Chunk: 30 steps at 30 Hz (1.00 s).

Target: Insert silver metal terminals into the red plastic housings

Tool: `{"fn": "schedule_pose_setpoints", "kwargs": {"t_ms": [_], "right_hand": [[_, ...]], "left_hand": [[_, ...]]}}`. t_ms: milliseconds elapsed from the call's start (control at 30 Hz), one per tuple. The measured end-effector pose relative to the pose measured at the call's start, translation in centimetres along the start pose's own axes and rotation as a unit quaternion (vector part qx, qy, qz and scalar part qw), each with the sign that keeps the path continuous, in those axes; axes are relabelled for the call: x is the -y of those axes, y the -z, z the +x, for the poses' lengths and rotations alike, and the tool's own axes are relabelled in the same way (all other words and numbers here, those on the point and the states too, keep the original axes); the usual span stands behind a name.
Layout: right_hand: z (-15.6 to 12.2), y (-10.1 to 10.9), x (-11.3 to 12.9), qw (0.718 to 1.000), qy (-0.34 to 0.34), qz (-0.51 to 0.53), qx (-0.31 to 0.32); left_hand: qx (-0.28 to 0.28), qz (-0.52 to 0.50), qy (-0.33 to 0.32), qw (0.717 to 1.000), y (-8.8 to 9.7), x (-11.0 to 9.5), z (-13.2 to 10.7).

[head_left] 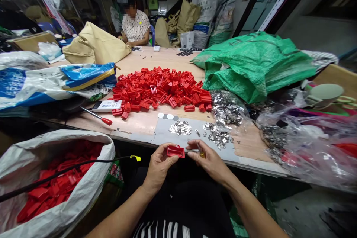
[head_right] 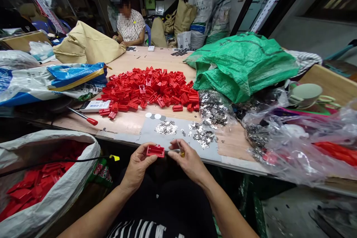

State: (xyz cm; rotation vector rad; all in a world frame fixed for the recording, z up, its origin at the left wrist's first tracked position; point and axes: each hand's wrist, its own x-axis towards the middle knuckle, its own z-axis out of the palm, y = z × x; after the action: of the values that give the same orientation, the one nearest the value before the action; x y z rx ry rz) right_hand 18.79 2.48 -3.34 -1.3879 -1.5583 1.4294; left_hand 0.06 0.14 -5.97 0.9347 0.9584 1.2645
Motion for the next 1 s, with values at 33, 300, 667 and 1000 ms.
{"fn": "schedule_pose_setpoints", "kwargs": {"t_ms": [33,300,667,1000], "right_hand": [[0.5,0.5,0.0,0.996,0.022,-0.081,-0.044],[2.9,0.7,-0.7,0.908,0.083,-0.389,-0.134],[3.9,0.0,-0.6,0.898,0.041,-0.412,-0.150],[2.8,0.7,0.4,0.994,0.045,-0.084,-0.058]], "left_hand": [[-0.009,0.016,-0.009,1.000,0.0,-0.1,0.2],[-0.026,0.223,-0.106,0.969,0.7,-0.3,1.4],[-0.030,0.280,-0.129,0.951,0.9,-0.4,2.0],[-0.010,0.174,-0.086,0.981,0.4,-0.5,2.3]]}}
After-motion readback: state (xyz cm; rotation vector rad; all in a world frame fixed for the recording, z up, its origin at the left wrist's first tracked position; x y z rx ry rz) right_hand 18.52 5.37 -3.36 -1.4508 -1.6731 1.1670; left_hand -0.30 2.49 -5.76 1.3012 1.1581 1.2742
